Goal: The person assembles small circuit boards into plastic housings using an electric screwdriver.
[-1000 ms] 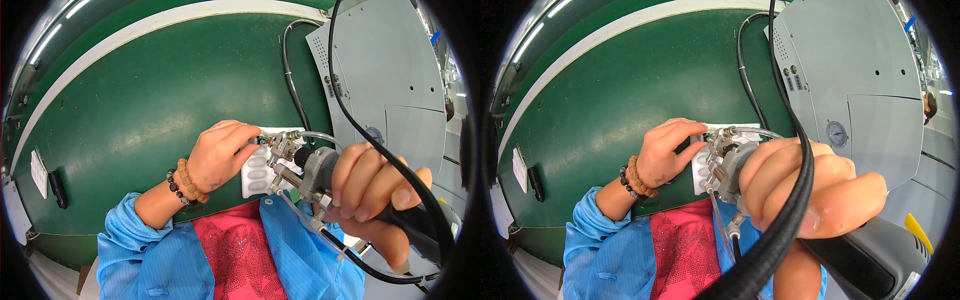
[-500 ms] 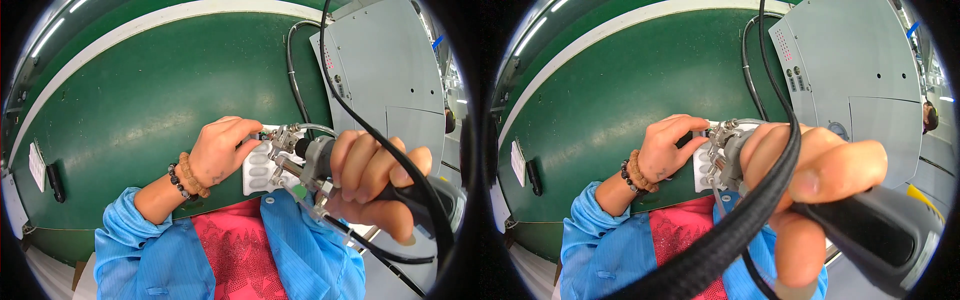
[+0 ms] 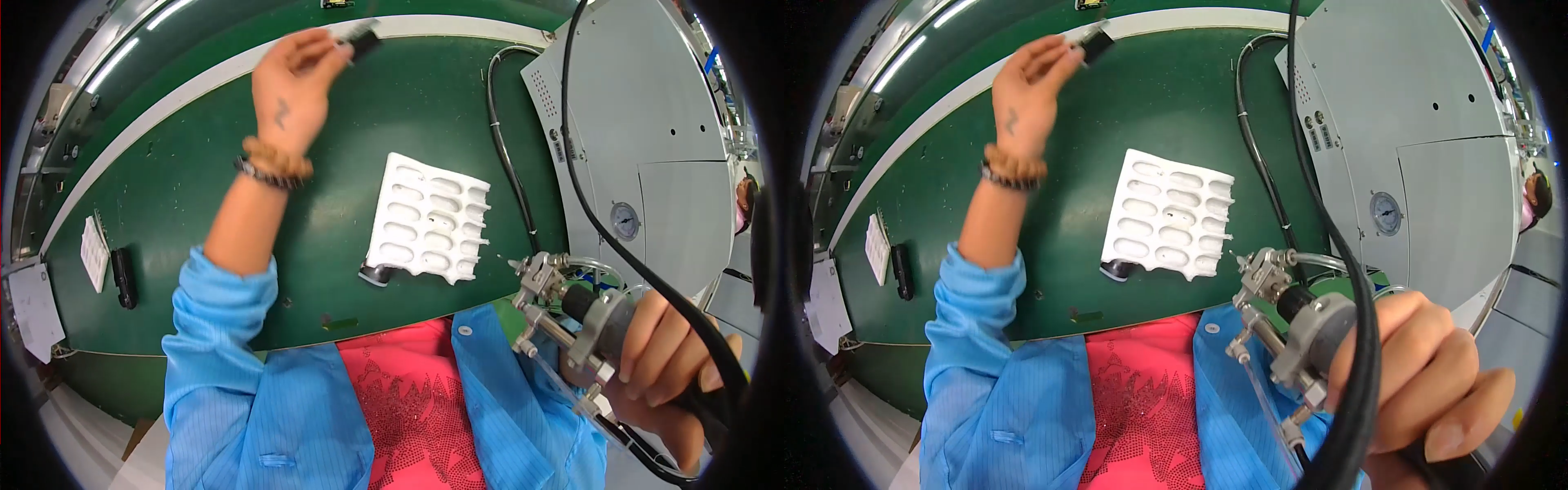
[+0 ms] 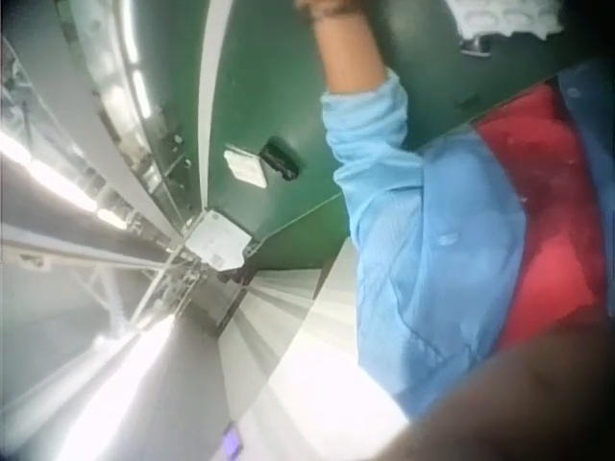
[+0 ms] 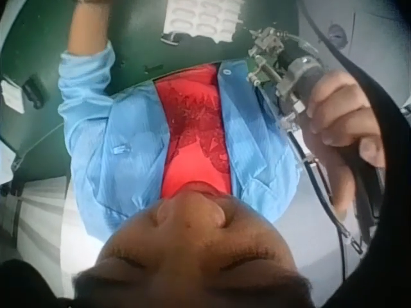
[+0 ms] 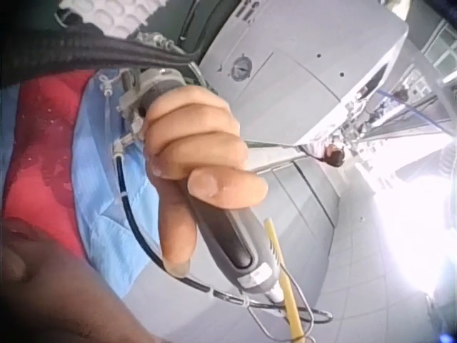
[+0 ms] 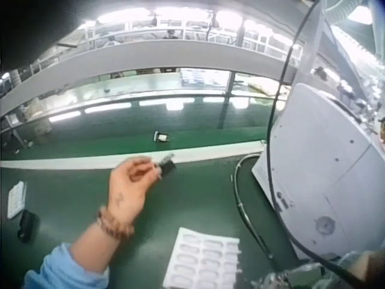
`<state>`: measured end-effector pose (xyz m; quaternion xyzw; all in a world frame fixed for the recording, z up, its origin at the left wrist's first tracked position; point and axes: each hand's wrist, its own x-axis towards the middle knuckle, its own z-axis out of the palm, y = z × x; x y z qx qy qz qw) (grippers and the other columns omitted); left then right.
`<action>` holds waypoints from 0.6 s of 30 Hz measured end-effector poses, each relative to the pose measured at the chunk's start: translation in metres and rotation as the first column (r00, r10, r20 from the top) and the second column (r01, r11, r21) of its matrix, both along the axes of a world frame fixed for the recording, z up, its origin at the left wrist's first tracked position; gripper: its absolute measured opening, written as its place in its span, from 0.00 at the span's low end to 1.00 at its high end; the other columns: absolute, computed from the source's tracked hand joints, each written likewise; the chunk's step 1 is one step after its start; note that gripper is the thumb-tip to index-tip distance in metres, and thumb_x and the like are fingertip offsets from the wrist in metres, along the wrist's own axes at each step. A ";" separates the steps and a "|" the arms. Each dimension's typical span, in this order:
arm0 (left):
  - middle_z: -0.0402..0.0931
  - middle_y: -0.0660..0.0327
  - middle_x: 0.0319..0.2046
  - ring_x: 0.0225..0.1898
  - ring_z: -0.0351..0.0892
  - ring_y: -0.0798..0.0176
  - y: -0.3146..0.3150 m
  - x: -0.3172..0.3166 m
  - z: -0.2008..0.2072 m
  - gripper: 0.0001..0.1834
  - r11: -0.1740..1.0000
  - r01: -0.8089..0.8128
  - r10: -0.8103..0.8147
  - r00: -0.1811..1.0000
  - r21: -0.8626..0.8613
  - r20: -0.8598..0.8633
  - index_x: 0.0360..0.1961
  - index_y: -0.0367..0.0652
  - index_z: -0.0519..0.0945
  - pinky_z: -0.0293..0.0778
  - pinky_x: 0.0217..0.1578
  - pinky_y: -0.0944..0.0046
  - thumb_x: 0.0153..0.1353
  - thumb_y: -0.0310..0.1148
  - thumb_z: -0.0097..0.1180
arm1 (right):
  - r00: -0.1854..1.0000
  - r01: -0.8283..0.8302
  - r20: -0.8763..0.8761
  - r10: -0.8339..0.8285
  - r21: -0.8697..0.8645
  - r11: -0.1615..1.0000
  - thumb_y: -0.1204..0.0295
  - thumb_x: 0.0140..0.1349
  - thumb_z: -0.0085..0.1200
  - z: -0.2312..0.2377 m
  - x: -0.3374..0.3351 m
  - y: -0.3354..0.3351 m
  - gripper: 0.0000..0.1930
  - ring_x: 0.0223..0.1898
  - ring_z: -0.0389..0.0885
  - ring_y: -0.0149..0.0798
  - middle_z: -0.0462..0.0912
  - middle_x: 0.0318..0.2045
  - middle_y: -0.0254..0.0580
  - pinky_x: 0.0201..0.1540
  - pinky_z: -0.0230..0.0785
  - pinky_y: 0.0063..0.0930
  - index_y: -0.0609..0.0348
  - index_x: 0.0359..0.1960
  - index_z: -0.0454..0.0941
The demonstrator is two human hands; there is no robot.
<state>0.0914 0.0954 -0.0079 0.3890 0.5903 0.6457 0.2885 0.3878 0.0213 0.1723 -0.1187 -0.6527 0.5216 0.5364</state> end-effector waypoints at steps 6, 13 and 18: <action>0.78 0.51 0.41 0.44 0.78 0.51 -0.073 0.005 0.020 0.19 0.974 -0.035 -0.088 0.850 -0.224 -0.520 0.46 0.38 0.78 0.73 0.46 0.57 0.56 0.35 0.64 | 0.997 -0.072 0.017 0.072 0.062 0.995 0.69 0.57 0.64 -0.011 0.013 0.003 0.16 0.18 0.78 0.29 0.76 0.24 0.36 0.22 0.73 0.23 0.56 0.38 0.67; 0.71 0.52 0.39 0.41 0.69 0.49 -0.181 0.077 0.026 0.21 0.883 0.182 -0.401 0.773 -0.433 -0.492 0.45 0.34 0.76 0.68 0.43 0.57 0.52 0.32 0.66 | 0.995 -0.100 -0.018 0.101 0.049 0.994 0.71 0.56 0.64 -0.024 0.008 -0.002 0.16 0.18 0.78 0.34 0.76 0.25 0.38 0.22 0.72 0.26 0.58 0.37 0.67; 0.71 0.53 0.41 0.44 0.69 0.50 -0.194 0.086 0.025 0.21 0.878 0.206 -0.398 0.817 -0.433 -0.419 0.46 0.35 0.75 0.67 0.46 0.58 0.52 0.28 0.65 | 0.998 -0.064 -0.016 0.065 0.075 0.995 0.49 0.50 0.68 -0.029 0.007 -0.001 0.29 0.18 0.76 0.24 0.75 0.20 0.30 0.20 0.70 0.15 0.57 0.41 0.70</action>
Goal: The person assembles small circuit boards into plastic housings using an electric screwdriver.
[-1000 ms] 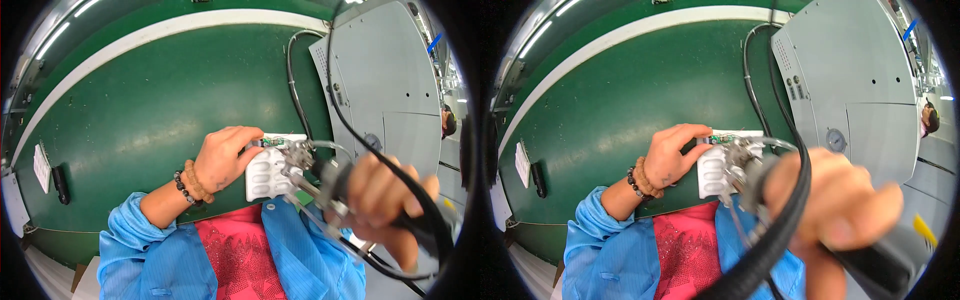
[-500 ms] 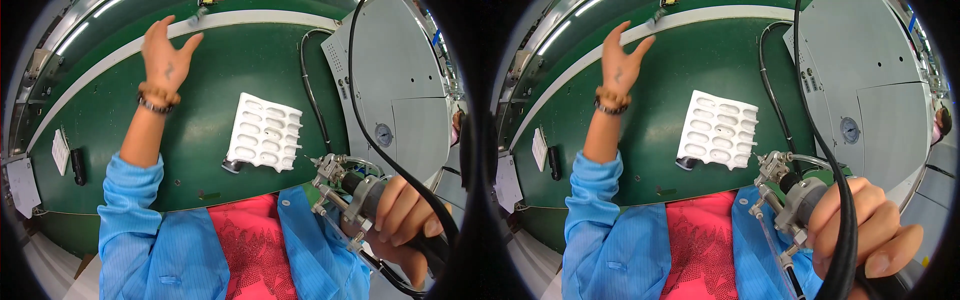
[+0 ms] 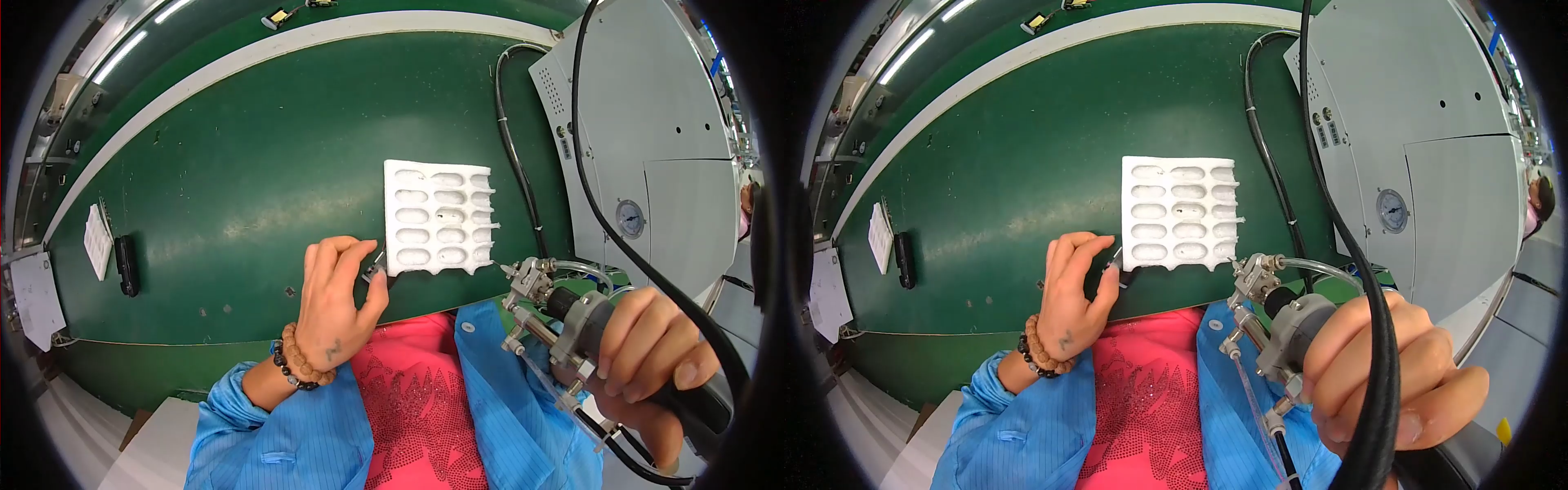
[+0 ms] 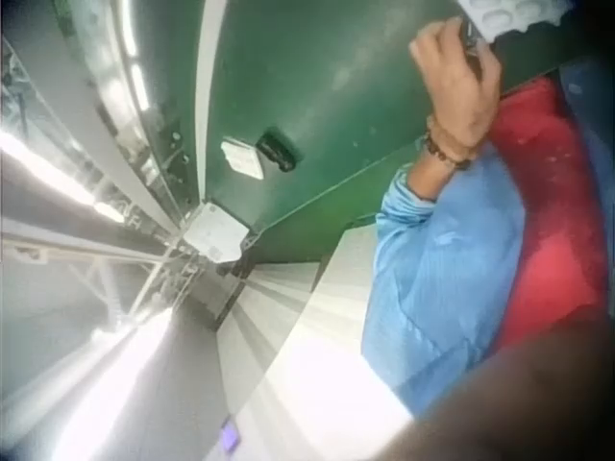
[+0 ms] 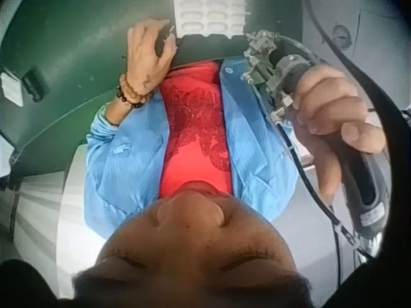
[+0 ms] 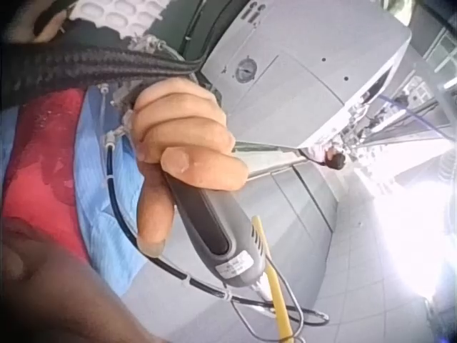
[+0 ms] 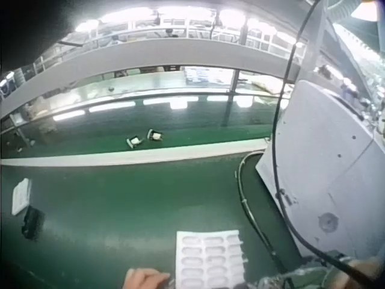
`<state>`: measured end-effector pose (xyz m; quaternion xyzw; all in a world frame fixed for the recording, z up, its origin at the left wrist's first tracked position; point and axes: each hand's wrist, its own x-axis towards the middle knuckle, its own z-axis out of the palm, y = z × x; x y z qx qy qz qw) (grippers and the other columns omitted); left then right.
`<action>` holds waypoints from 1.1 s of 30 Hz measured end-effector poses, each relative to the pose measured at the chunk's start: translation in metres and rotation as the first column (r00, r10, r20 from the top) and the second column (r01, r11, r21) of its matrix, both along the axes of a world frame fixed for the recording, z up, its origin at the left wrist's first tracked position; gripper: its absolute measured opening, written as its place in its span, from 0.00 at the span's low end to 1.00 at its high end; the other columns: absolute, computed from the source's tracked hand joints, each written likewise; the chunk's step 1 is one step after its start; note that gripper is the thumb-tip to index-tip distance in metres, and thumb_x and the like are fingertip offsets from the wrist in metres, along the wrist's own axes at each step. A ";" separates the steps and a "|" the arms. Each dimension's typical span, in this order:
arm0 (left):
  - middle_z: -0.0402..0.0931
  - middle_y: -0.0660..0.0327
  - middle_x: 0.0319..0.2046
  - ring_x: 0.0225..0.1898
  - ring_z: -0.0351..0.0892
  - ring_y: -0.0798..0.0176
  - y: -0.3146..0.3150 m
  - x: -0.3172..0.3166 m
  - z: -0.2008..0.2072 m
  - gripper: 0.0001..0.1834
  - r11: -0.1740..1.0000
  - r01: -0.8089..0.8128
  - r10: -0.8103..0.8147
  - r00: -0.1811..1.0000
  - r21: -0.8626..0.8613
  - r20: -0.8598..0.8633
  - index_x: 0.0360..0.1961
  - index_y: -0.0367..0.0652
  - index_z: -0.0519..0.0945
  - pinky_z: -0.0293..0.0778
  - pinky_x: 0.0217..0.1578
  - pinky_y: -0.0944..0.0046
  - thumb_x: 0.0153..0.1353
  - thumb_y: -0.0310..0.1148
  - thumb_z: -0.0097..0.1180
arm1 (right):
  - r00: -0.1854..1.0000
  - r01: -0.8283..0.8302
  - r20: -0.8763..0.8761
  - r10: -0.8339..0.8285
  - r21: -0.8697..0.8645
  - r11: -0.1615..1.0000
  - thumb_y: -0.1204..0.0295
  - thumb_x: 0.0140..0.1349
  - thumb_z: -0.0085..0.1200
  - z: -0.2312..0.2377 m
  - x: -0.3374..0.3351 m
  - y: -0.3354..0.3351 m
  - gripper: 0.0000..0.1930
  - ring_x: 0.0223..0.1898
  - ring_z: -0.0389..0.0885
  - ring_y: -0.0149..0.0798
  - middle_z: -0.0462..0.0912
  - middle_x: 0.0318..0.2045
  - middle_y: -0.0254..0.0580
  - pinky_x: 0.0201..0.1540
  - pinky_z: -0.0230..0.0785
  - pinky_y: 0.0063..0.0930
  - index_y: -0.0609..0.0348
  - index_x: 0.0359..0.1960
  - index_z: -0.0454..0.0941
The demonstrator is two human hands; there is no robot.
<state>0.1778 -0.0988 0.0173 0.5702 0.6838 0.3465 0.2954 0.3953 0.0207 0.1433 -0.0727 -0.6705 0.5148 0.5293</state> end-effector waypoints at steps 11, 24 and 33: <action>0.76 0.53 0.42 0.41 0.76 0.47 -0.017 -0.020 -0.002 0.21 0.988 -0.143 0.149 0.984 0.064 -0.099 0.45 0.38 0.78 0.74 0.42 0.58 0.47 0.22 0.67 | 1.000 0.021 -0.005 -0.021 0.012 1.000 0.48 0.52 0.66 -0.006 -0.001 0.000 0.28 0.18 0.76 0.24 0.75 0.21 0.29 0.20 0.70 0.14 0.57 0.41 0.70; 0.79 0.55 0.40 0.42 0.80 0.61 0.081 -0.069 0.026 0.18 0.970 0.142 -0.167 0.979 0.195 0.120 0.48 0.39 0.81 0.76 0.43 0.65 0.54 0.20 0.62 | 0.999 0.040 0.033 -0.041 0.041 0.998 0.47 0.50 0.67 -0.007 0.006 0.000 0.29 0.19 0.78 0.26 0.76 0.22 0.31 0.22 0.71 0.15 0.56 0.41 0.70; 0.83 0.53 0.38 0.43 0.82 0.54 0.129 -0.035 -0.029 0.14 0.826 0.383 -0.408 0.912 0.415 -0.029 0.40 0.39 0.84 0.77 0.45 0.60 0.50 0.19 0.65 | 0.998 -0.004 -0.056 0.003 -0.016 1.000 0.74 0.53 0.67 -0.006 0.003 0.002 0.17 0.17 0.76 0.35 0.75 0.18 0.40 0.18 0.69 0.25 0.59 0.32 0.66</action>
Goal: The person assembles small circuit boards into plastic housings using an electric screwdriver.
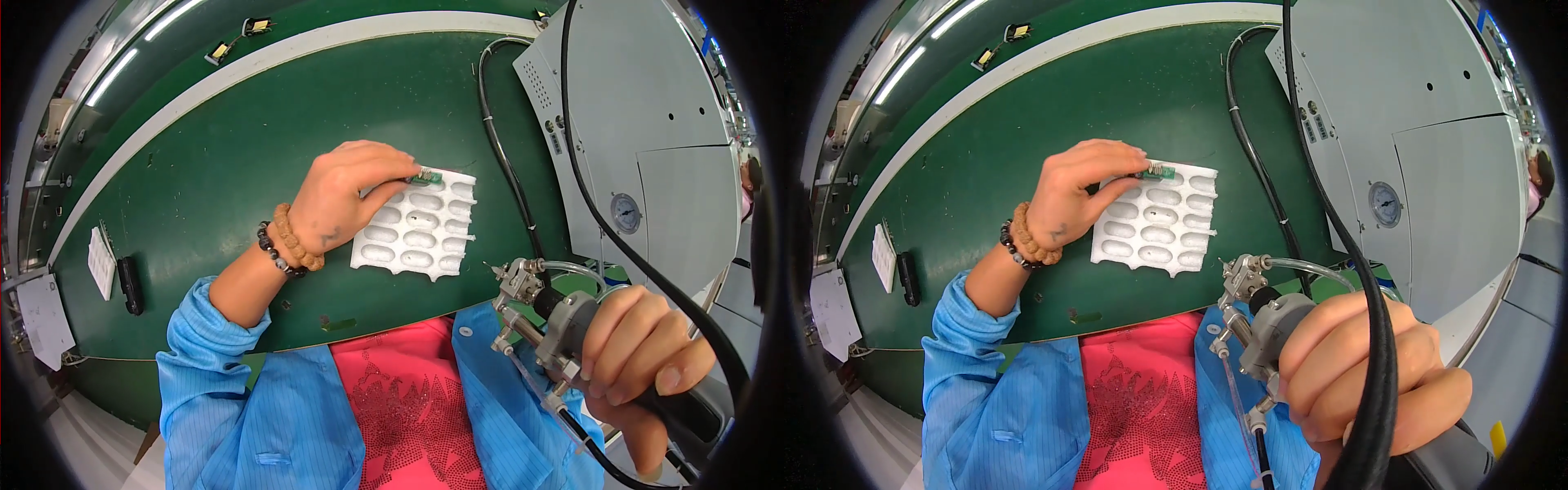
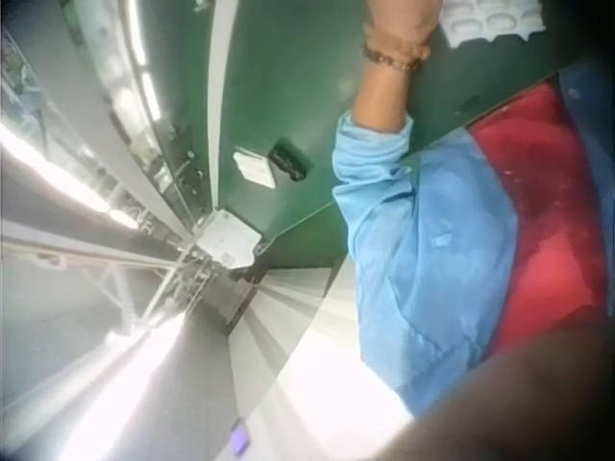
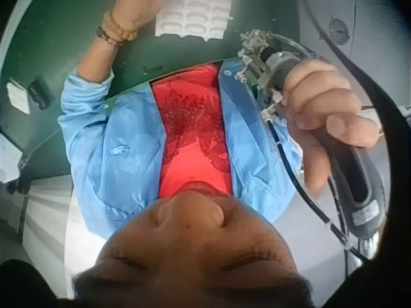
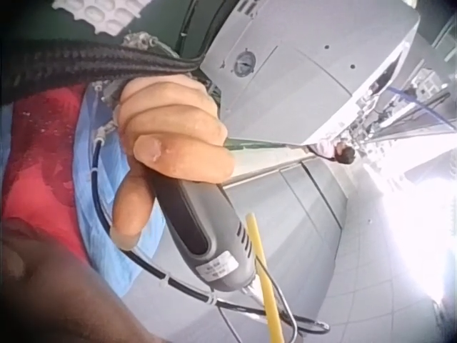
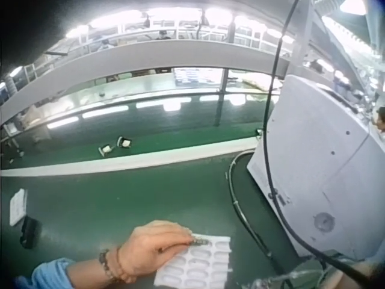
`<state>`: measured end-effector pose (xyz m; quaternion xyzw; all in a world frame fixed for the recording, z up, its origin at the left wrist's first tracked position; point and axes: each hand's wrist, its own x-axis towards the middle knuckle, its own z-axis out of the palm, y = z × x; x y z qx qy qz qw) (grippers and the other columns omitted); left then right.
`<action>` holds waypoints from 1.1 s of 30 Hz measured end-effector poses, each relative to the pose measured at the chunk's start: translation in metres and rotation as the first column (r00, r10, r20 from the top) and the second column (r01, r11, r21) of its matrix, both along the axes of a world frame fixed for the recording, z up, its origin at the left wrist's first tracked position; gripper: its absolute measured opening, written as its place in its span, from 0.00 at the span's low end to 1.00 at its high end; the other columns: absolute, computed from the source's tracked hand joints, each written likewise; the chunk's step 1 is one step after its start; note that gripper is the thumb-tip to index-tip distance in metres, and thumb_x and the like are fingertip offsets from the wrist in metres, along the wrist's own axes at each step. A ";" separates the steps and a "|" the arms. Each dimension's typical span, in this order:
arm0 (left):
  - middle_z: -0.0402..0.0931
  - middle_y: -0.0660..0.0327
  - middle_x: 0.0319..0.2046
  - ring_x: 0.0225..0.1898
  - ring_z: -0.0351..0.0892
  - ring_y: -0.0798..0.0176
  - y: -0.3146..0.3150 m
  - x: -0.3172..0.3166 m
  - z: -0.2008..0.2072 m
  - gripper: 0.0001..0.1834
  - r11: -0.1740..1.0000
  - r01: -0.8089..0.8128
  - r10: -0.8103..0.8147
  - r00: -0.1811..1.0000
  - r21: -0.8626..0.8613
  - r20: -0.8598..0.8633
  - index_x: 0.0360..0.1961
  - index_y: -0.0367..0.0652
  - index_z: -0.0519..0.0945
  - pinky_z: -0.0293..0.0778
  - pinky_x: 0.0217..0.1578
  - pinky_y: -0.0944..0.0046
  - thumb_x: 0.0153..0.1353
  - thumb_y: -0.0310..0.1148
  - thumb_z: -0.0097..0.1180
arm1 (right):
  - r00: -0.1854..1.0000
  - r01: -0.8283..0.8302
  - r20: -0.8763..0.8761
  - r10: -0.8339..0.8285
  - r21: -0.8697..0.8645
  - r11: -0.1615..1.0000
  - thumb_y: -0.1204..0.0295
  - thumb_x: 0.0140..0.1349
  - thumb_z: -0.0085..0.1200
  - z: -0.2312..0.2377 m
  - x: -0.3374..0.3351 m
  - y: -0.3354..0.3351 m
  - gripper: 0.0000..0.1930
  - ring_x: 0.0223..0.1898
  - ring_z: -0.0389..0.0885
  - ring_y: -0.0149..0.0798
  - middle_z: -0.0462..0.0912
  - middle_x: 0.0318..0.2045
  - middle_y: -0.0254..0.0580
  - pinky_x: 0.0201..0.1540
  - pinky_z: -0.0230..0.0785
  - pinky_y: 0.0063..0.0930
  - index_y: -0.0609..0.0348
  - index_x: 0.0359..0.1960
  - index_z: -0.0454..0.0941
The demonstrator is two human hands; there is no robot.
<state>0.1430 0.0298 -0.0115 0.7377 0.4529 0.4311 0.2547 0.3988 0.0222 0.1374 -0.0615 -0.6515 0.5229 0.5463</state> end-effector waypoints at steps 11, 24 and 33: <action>0.84 0.58 0.34 0.39 0.83 0.56 -0.042 0.031 -0.014 0.20 0.974 -0.223 0.226 0.971 -0.049 0.073 0.41 0.39 0.80 0.75 0.43 0.59 0.43 0.24 0.70 | 0.996 -0.035 0.082 0.031 0.050 0.998 0.50 0.53 0.65 -0.003 -0.026 0.011 0.27 0.19 0.76 0.25 0.75 0.22 0.31 0.22 0.70 0.16 0.57 0.42 0.69; 0.83 0.57 0.34 0.38 0.82 0.54 -0.041 0.031 -0.018 0.21 0.975 -0.209 0.217 0.967 -0.074 0.131 0.42 0.38 0.79 0.76 0.40 0.59 0.43 0.21 0.68 | 0.983 -0.177 0.065 0.174 0.047 0.983 0.47 0.55 0.63 -0.026 -0.072 0.045 0.30 0.17 0.71 0.26 0.73 0.21 0.32 0.20 0.65 0.18 0.60 0.44 0.67; 0.79 0.54 0.33 0.37 0.79 0.50 -0.040 0.032 -0.024 0.21 0.977 -0.196 0.207 0.964 -0.081 0.166 0.42 0.38 0.76 0.75 0.41 0.56 0.44 0.21 0.66 | 0.992 -0.116 0.065 0.112 0.059 0.992 0.46 0.56 0.62 -0.032 -0.074 0.045 0.30 0.18 0.72 0.26 0.73 0.21 0.32 0.20 0.66 0.18 0.59 0.44 0.67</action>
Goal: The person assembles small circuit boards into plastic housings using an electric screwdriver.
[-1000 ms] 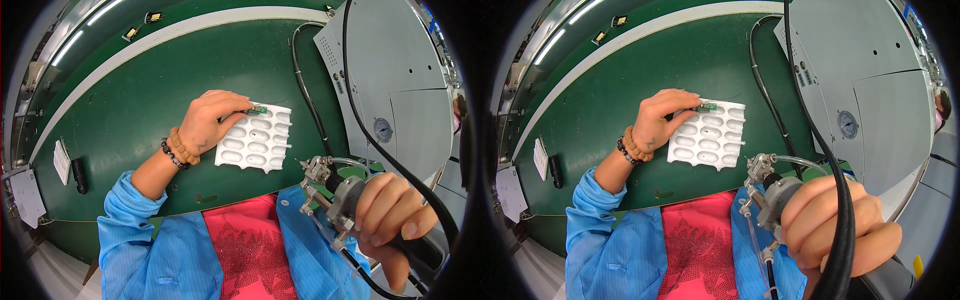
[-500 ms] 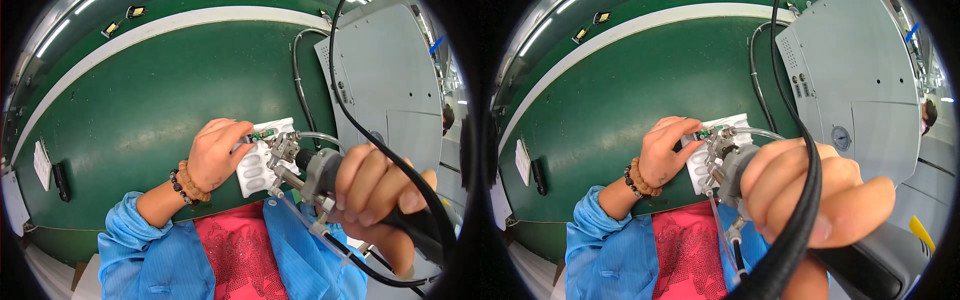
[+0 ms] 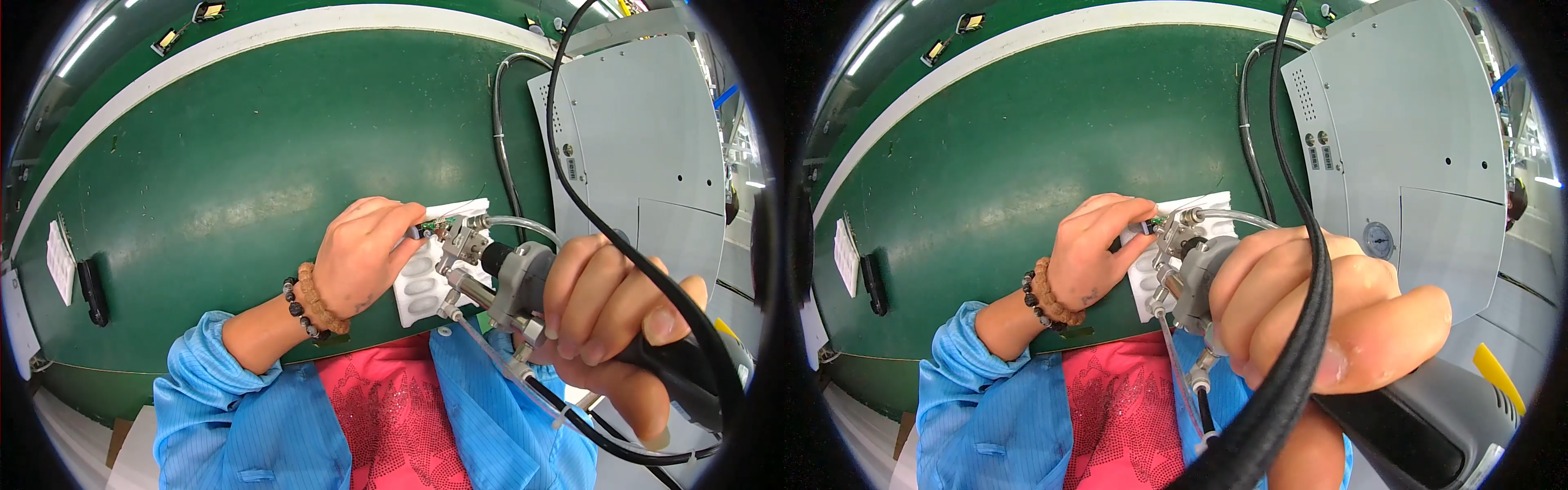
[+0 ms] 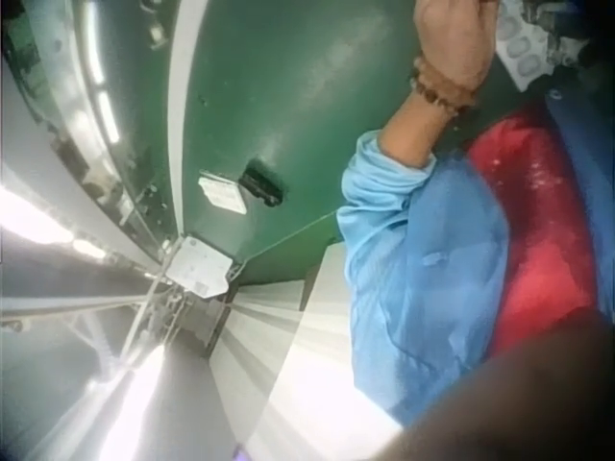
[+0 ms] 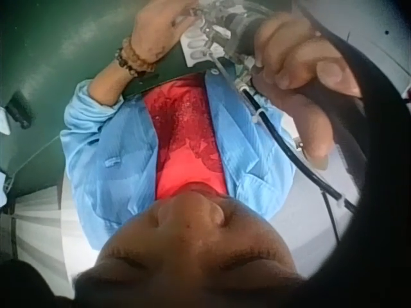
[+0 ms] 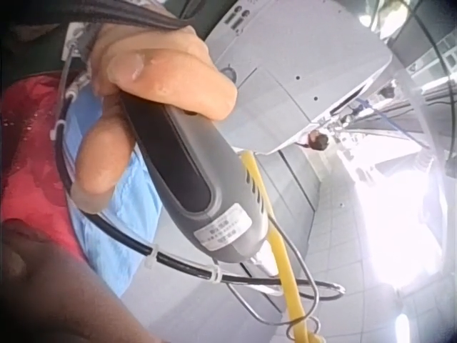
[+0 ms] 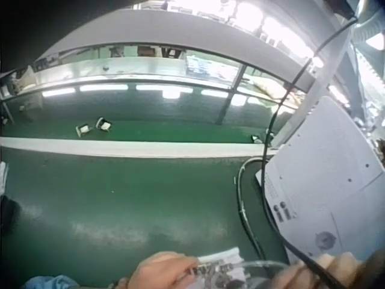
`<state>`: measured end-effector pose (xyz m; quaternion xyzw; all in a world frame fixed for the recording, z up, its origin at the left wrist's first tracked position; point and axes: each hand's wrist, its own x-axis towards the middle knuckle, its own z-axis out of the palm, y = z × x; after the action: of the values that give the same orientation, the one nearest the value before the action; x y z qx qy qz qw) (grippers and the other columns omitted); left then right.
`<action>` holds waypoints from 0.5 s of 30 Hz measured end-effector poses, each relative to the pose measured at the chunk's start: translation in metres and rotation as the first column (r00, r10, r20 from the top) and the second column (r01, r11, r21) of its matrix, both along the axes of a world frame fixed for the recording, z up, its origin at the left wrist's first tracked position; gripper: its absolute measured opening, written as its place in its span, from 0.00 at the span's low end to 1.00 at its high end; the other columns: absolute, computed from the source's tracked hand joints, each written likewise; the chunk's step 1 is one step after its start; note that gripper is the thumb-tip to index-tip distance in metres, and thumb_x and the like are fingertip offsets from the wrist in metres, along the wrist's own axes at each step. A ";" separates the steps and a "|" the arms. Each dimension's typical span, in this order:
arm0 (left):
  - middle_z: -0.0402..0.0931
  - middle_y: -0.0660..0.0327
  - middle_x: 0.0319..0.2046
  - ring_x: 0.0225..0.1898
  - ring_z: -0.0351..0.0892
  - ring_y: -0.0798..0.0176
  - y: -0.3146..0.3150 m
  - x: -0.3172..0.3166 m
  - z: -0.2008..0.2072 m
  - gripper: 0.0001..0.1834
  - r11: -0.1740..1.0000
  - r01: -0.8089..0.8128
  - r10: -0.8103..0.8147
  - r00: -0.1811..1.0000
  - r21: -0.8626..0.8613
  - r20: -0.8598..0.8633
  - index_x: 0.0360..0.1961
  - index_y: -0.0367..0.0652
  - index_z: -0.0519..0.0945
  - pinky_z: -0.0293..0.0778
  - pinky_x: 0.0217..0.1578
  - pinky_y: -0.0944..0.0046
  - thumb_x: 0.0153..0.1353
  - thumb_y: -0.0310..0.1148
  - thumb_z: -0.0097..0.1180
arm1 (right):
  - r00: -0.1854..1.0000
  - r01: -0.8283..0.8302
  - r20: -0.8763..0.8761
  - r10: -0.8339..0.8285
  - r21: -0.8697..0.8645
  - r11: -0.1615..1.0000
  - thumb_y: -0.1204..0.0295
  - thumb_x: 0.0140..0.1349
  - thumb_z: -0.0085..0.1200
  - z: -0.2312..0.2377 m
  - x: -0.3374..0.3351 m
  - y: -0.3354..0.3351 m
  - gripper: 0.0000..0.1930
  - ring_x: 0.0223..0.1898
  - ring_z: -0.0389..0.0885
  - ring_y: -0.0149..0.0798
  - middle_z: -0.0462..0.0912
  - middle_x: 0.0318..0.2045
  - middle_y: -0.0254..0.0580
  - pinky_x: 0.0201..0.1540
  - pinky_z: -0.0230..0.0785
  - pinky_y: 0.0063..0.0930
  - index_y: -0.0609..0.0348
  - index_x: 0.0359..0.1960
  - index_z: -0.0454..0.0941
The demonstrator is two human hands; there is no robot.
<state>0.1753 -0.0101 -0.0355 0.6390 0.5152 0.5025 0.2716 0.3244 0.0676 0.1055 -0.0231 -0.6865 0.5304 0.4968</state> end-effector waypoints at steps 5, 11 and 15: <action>0.82 0.56 0.33 0.36 0.82 0.54 0.000 0.000 0.002 0.20 1.000 -0.015 0.015 1.000 -0.025 -0.018 0.41 0.38 0.79 0.77 0.38 0.60 0.43 0.19 0.67 | 0.999 -0.040 -0.008 0.039 -0.047 0.998 0.46 0.56 0.61 -0.001 0.004 0.000 0.30 0.19 0.73 0.26 0.74 0.22 0.33 0.21 0.67 0.17 0.59 0.44 0.67; 0.82 0.56 0.34 0.37 0.82 0.54 -0.001 0.002 0.006 0.20 1.000 -0.003 0.002 1.000 -0.029 -0.003 0.41 0.38 0.80 0.77 0.38 0.60 0.43 0.19 0.67 | 0.999 0.024 0.025 -0.024 -0.013 1.000 0.47 0.56 0.62 0.002 0.003 -0.005 0.29 0.18 0.73 0.25 0.74 0.21 0.31 0.21 0.67 0.17 0.58 0.45 0.68; 0.82 0.56 0.34 0.37 0.82 0.54 -0.003 0.000 0.001 0.20 1.000 -0.021 0.021 1.000 -0.016 -0.012 0.41 0.38 0.80 0.77 0.38 0.60 0.43 0.19 0.67 | 1.000 0.008 0.022 -0.007 -0.050 0.999 0.48 0.57 0.62 -0.003 0.001 -0.005 0.28 0.18 0.73 0.24 0.74 0.21 0.30 0.21 0.66 0.17 0.56 0.45 0.68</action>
<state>0.1757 -0.0130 -0.0345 0.6343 0.5275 0.4972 0.2685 0.3252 0.0628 0.1030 -0.0441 -0.6784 0.5452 0.4904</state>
